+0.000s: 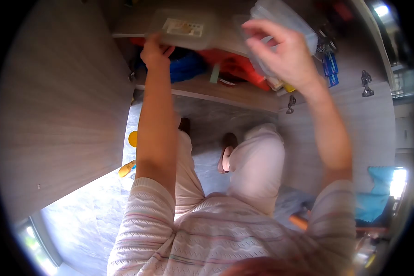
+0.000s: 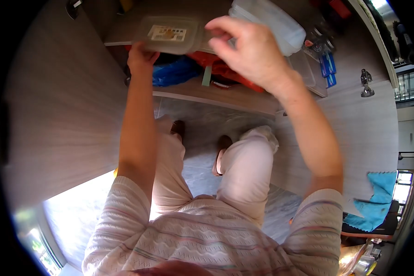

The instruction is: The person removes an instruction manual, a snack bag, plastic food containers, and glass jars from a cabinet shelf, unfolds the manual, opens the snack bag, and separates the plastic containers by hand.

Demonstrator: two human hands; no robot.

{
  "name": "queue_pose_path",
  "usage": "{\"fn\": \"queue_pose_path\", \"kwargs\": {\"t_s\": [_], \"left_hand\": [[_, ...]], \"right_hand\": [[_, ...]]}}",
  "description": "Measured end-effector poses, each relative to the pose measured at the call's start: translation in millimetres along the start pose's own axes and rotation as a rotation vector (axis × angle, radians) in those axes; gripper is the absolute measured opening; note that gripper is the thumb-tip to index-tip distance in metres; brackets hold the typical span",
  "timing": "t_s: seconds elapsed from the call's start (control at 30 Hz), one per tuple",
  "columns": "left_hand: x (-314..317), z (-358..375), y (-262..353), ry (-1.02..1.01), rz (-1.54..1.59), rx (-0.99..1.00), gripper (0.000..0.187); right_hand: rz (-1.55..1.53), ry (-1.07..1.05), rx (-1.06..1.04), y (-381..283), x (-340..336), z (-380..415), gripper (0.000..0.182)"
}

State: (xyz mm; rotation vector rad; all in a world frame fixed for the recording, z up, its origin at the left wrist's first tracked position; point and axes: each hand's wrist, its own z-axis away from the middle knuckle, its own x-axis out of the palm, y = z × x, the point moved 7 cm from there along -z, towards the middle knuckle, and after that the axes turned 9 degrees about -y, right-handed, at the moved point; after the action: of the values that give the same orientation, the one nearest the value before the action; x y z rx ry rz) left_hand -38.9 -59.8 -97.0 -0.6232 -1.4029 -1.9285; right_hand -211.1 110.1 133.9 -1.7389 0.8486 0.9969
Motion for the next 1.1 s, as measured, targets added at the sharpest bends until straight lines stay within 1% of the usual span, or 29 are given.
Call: {"fn": "queue_pose_path", "kwargs": {"t_s": [0.03,0.07,0.1,0.13,0.17,0.23,0.27,0.3,0.33,0.43,0.5,0.53,0.57,0.6,0.63,0.7,0.73,0.8,0.87,0.9,1.0,1.03,1.1], "left_hand": [[-4.8,-6.7,-1.7,-0.052,0.043,-0.042,0.037],[-5.1,-14.6,-2.5,-0.172,0.109,-0.032,0.040],[-5.1,-19.9,-3.2,-0.292,0.176,-0.020,0.043],[-2.5,-21.1,-1.0,-0.410,0.241,-0.008,0.046],[-2.7,-14.9,-0.2,-0.403,0.258,-0.049,0.050],[-5.7,-3.4,-1.5,-0.331,0.260,-0.123,0.048],[-6.3,2.6,-2.8,-0.295,0.260,-0.161,0.047],[-2.8,7.8,-3.6,-0.317,0.259,-0.187,0.045],[2.5,13.8,-4.7,-0.353,0.272,-0.220,0.044],[19.6,35.7,-13.0,-0.477,0.333,-0.330,0.042],[32.9,53.2,-22.5,-0.580,0.404,-0.405,0.041],[40.1,64.6,-25.6,-0.634,0.420,-0.400,0.041],[47.7,78.1,-28.5,-0.689,0.437,-0.395,0.041],[55.0,89.0,-29.9,-0.745,0.454,-0.387,0.041],[63.3,104.4,-38.4,-0.861,0.559,-0.542,0.041],[60.8,126.8,-60.6,-0.841,0.470,-0.588,0.041],[59.3,146.0,-71.2,-0.825,0.422,-0.616,0.041],[48.8,187.3,-83.8,-0.808,0.391,-0.661,0.043],[37.0,237.4,-94.9,-0.791,0.391,-0.718,0.043],[25.2,257.2,-105.5,-0.779,0.325,-0.717,0.043],[-2.8,311.9,-115.4,-0.684,0.201,-0.741,0.042],[-10.6,325.2,-115.1,-0.693,0.190,-0.766,0.040],[-27.2,344.0,-117.8,-0.729,0.019,-0.672,0.039]], "right_hand": [[-0.063,-0.021,0.008,1.6,11.6,-2.5,0.025],[-0.132,-0.041,0.018,6.7,26.0,-6.5,0.025],[-0.218,-0.015,0.005,15.9,39.0,-10.0,0.024],[-0.253,-0.013,0.054,26.2,50.6,-13.0,0.024],[-0.287,-0.014,0.102,35.0,60.9,-15.4,0.023],[-0.352,0.002,0.212,49.7,76.9,-15.4,0.026],[-0.373,0.046,0.220,54.2,82.5,-12.2,0.027],[-0.392,0.090,0.229,58.6,88.2,-8.1,0.029],[-0.408,0.135,0.237,56.3,87.2,-5.6,0.031],[-0.943,0.049,0.338,43.1,97.5,15.8,0.036],[-0.981,-0.017,0.322,27.8,96.2,33.0,0.036],[-0.999,-0.048,0.313,19.4,94.4,42.2,0.036],[-0.991,-0.055,0.267,6.7,87.5,51.9,0.033],[-1.008,-0.046,0.274,-1.1,83.9,63.1,0.030],[-1.020,-0.060,0.285,-6.8,81.9,75.3,0.029],[-1.061,-0.045,0.307,-16.0,79.3,101.5,0.029],[-1.050,-0.075,0.355,-18.8,76.6,116.5,0.034],[-1.036,-0.043,0.252,-26.2,76.1,142.8,0.049],[-1.194,-0.015,0.290,-34.8,78.8,176.3,0.059],[-1.273,0.001,0.308,-40.5,79.5,196.1,0.065],[-1.459,-0.109,0.420,-60.9,88.0,246.9,0.071],[-1.412,-0.067,0.427,-65.1,90.1,264.6,0.069],[-1.377,-0.037,0.469,-70.1,89.5,297.2,0.066]]}}
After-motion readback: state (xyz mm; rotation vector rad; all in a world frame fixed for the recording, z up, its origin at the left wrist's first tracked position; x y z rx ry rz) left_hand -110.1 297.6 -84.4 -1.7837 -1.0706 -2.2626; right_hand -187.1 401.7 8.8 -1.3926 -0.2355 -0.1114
